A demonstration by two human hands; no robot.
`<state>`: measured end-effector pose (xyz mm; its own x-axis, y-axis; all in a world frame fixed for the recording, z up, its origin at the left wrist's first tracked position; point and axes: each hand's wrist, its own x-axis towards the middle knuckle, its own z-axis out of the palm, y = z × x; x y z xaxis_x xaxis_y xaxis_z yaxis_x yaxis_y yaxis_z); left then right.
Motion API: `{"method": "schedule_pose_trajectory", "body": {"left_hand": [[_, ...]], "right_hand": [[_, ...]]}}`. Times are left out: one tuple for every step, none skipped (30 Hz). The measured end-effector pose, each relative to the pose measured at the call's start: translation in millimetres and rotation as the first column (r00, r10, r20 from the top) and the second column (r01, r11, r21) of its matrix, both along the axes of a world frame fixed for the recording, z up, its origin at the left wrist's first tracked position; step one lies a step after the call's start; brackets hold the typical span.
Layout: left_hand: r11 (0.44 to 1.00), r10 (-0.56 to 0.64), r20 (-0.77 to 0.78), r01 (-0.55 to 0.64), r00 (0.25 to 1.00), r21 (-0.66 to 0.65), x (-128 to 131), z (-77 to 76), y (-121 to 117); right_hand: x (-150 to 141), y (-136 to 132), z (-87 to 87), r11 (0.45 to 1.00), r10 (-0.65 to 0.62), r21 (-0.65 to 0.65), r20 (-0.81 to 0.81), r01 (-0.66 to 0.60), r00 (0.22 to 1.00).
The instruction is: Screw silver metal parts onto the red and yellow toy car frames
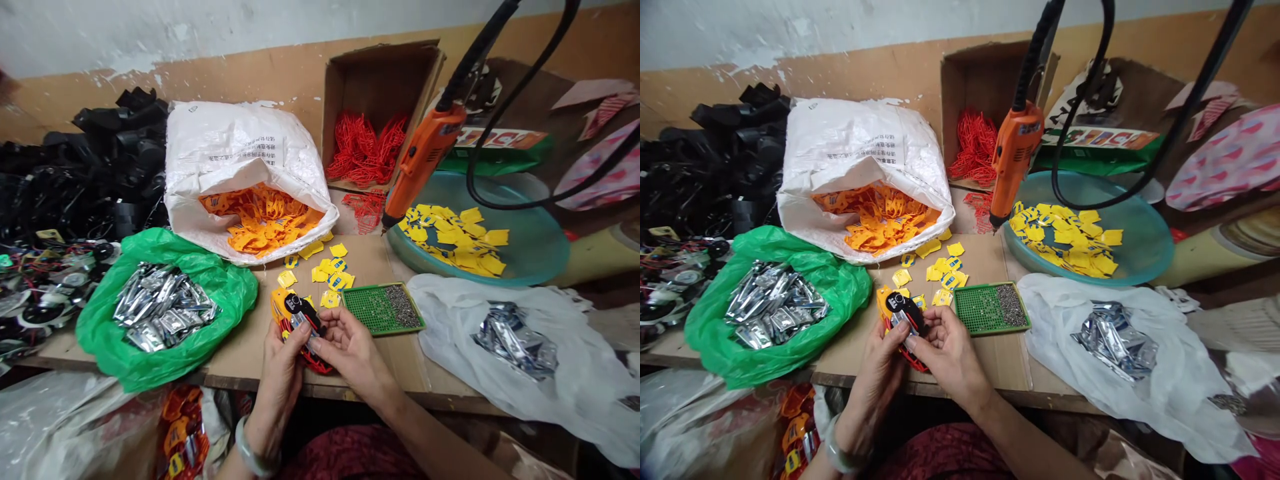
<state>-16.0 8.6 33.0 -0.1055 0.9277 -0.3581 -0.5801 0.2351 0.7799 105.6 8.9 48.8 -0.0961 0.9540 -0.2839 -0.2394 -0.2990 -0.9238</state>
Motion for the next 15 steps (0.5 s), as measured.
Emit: {"method": "schedule_pose_trajectory", "body": {"left_hand": [[1.0, 0.005, -0.009, -0.005, 1.0, 0.002, -0.2, 0.3, 0.2], [1.0, 0.008, -0.014, -0.008, 1.0, 0.001, -0.3, 0.6, 0.2], [1.0, 0.01, -0.014, -0.01, 1.0, -0.001, -0.2, 0.8, 0.0], [1.0, 0.013, -0.011, -0.013, 1.0, -0.007, 0.3, 1.0, -0.3], [1.0, 0.018, -0.009, -0.019, 1.0, -0.014, 1.1, 1.1, -1.0], [0.999, 0.026, -0.008, -0.026, 1.0, -0.022, 2.2, 1.3, -1.8], [0.999, 0.036, -0.009, -0.036, 0.999, -0.029, 3.6, 1.6, -2.8], [0.998, 0.044, -0.012, -0.045, 0.999, -0.035, 5.1, 1.9, -3.8], [0.998, 0.051, -0.017, -0.052, 0.999, -0.039, 6.6, 2.3, -4.7], [0.998, 0.055, -0.021, -0.056, 0.998, -0.041, 7.9, 2.9, -5.5], [0.998, 0.056, -0.021, -0.057, 0.998, -0.038, 8.9, 3.6, -5.8], [0.998, 0.054, -0.018, -0.054, 0.998, -0.035, 9.7, 4.3, -5.7], [0.998, 0.047, -0.011, -0.047, 0.999, -0.033, 10.1, 5.2, -5.1], [0.999, 0.036, 0.001, -0.035, 0.999, -0.036, 10.2, 6.1, -4.1], [0.999, 0.022, 0.016, -0.022, 1.0, -0.043, 10.0, 6.9, -2.7]], "right_hand": [[-0.4, -0.1, 1.0, 1.0, 0.02, -0.008, 0.0, -0.02, 1.0], [-0.9, -0.3, 1.6, 0.999, 0.035, -0.012, 0.009, -0.034, 0.999], [-1.5, -0.6, 1.6, 0.999, 0.043, -0.012, 0.018, -0.043, 0.999], [-2.1, -0.8, 1.4, 0.999, 0.046, -0.011, 0.022, -0.046, 0.999], [-2.6, -1.0, 0.9, 0.999, 0.046, -0.008, 0.022, -0.045, 0.999], [-3.1, -1.2, 0.3, 0.999, 0.043, -0.006, 0.023, -0.043, 0.999], [-3.3, -1.2, -0.3, 0.999, 0.04, -0.007, 0.024, -0.04, 0.999], [-3.4, -1.2, -0.8, 0.999, 0.037, -0.009, 0.025, -0.037, 0.999], [-3.1, -1.1, -1.2, 0.999, 0.037, -0.011, 0.025, -0.037, 0.999], [-2.6, -1.0, -1.4, 0.999, 0.04, -0.011, 0.025, -0.04, 0.999], [-1.6, -0.8, -1.4, 0.999, 0.044, -0.008, 0.025, -0.044, 0.999], [-0.2, -0.6, -1.1, 0.999, 0.051, 0.001, 0.027, -0.051, 0.998], [1.7, -0.5, -0.5, 0.998, 0.063, 0.012, 0.036, -0.063, 0.997], [4.3, -0.3, 0.5, 0.996, 0.079, 0.028, 0.06, -0.081, 0.995], [7.7, 0.1, 2.0, 0.992, 0.106, 0.052, 0.106, -0.112, 0.989]]}}
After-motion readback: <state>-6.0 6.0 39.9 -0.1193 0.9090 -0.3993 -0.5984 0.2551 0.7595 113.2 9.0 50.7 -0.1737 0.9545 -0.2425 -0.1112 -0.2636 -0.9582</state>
